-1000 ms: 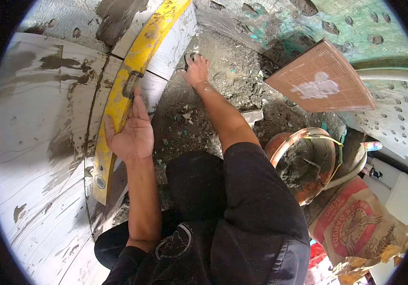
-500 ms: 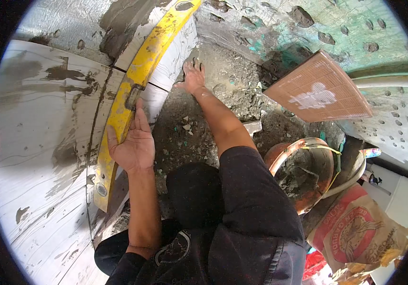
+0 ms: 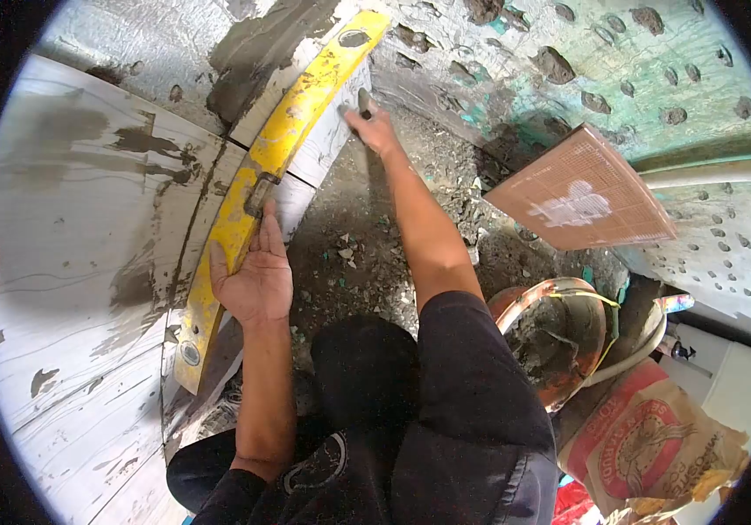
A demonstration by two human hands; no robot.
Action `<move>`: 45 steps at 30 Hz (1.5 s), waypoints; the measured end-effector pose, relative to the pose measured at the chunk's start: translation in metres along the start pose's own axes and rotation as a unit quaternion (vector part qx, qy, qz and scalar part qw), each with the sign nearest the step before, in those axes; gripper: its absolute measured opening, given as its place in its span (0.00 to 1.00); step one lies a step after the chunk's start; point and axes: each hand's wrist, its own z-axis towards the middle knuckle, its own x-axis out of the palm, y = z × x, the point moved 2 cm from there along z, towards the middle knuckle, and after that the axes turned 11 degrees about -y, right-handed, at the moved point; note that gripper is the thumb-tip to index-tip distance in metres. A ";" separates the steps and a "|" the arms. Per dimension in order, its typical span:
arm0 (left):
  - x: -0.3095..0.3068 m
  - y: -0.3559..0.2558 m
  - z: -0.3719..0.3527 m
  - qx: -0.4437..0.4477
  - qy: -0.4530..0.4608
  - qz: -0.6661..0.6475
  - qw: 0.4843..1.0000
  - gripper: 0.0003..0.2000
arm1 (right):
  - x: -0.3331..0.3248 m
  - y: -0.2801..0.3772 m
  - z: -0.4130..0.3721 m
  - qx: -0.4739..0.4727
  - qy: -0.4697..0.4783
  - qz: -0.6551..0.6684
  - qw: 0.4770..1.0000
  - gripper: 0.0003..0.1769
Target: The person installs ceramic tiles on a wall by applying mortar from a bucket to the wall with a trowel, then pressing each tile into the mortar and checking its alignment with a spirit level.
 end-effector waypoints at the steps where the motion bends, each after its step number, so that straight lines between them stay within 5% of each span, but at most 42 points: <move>1: -0.002 -0.001 0.002 -0.004 0.002 -0.003 1.000 0.28 | 0.002 0.004 0.004 0.028 -0.015 0.077 0.997 0.37; 2: -0.005 -0.001 0.002 -0.008 0.003 -0.006 1.000 0.28 | -0.002 0.008 0.003 0.026 -0.061 0.016 0.998 0.28; 5: -0.004 0.000 0.001 0.004 0.012 0.008 1.000 0.28 | -0.001 0.037 -0.002 0.104 -0.164 0.187 0.963 0.26; 9: -0.004 0.000 0.001 0.006 0.011 -0.001 1.000 0.27 | 0.004 0.119 -0.032 0.082 -0.091 0.253 0.960 0.20; 12: -0.002 0.000 0.000 0.002 0.007 -0.005 1.000 0.27 | 0.012 0.154 -0.036 0.092 -0.053 0.173 0.979 0.17; 19: -0.021 -0.002 0.007 0.010 -0.026 -0.021 0.999 0.24 | 0.022 0.154 -0.036 0.112 -0.101 0.140 0.979 0.13; 26: -0.050 -0.002 0.024 0.038 -0.144 0.012 0.989 0.22 | 0.015 0.117 -0.031 0.206 -0.044 0.107 0.972 0.12; 36: -0.086 -0.009 0.032 0.077 -0.178 0.025 0.981 0.18 | 0.009 0.098 -0.019 0.249 -0.001 0.044 0.967 0.15; 45: -0.075 -0.008 0.036 0.026 -0.148 -0.037 0.988 0.16 | 0.002 0.100 -0.015 0.292 0.016 0.027 0.956 0.17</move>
